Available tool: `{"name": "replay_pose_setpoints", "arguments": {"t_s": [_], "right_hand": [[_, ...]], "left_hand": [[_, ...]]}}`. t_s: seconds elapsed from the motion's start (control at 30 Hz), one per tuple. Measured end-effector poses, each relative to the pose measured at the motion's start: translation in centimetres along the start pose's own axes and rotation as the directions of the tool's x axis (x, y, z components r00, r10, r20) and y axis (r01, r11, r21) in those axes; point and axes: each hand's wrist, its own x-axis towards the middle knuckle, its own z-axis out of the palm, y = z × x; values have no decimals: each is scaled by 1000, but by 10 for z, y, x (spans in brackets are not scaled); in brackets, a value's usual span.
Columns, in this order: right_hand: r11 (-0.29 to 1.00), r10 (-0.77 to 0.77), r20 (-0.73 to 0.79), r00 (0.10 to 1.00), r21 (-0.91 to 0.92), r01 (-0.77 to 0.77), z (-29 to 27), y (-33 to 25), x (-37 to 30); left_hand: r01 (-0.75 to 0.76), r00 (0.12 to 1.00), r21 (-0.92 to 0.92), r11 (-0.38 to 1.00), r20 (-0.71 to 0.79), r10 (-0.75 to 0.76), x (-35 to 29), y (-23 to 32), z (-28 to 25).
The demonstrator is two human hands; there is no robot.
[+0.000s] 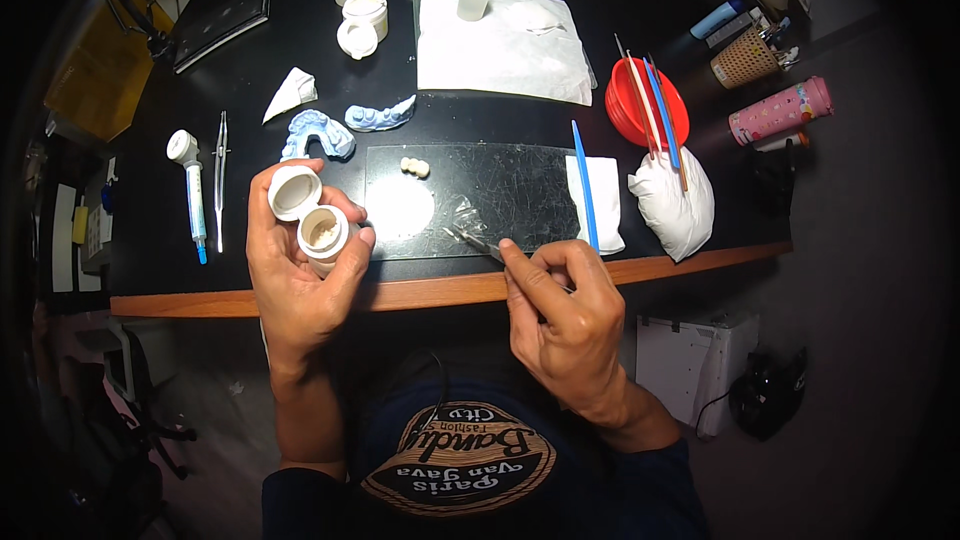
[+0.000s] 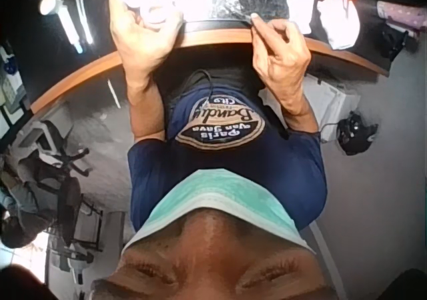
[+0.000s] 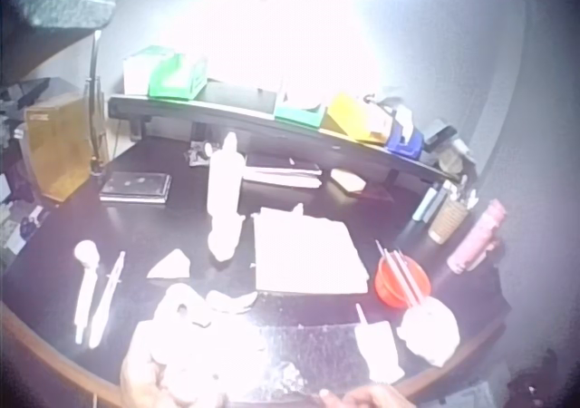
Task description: The person mixes dental powder and liquid on a glass slab using a spatula, attaches a prosthetic tooth model onto a dental cast, and carves the material around the cast with a dental tool.
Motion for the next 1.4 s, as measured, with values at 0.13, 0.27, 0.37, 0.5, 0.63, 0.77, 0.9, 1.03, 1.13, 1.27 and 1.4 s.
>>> {"name": "replay_pose_setpoints", "arguments": {"t_s": [0.13, 0.27, 0.37, 0.5, 0.63, 0.77, 0.9, 1.03, 1.13, 1.27, 1.4], "right_hand": [[1000, 13, 9, 1000, -4, -13, -3, 1, 1], [999, 44, 43, 998, -9, -44, -2, 0, -3], [999, 32, 44, 999, 4, -33, 1, -3, -4], [995, 103, 73, 992, -6, -103, 0, -13, -2], [999, 33, 49, 998, 5, -34, 6, -6, -4], [1000, 18, 37, 999, 2, -18, 7, -2, -3], [999, 25, 41, 999, 21, -26, 7, -1, -2], [999, 19, 20, 1000, 25, -20, 10, 1, -3], [999, 34, 20, 999, 21, -34, 10, 1, -5], [1000, 5, 10, 1000, -22, -5, 9, -1, -3], [999, -3, 25, 1000, -38, 4, 8, -6, -3]], "left_hand": [[14, 1000, -22, 1000, -17, -15, -1, 0, 1], [9, 1000, -22, 1000, -9, -9, 0, 0, 1], [20, 1000, -3, 1000, 2, -20, -1, 1, 0], [-3, 1000, -7, 1000, 3, 3, 0, -3, 0], [24, 1000, -32, 999, -18, -25, -1, 2, 2], [-6, 1000, 28, 1000, -1, 6, 0, -2, 2], [2, 1000, 15, 1000, -5, -2, 0, 0, 2], [31, 999, 18, 999, 44, -32, -2, 1, -1], [44, 998, 11, 999, 37, -44, -2, 3, 1], [41, 998, 23, 999, 39, -42, -2, 2, 0], [41, 999, 11, 999, 29, -42, -2, 1, 1]]}}
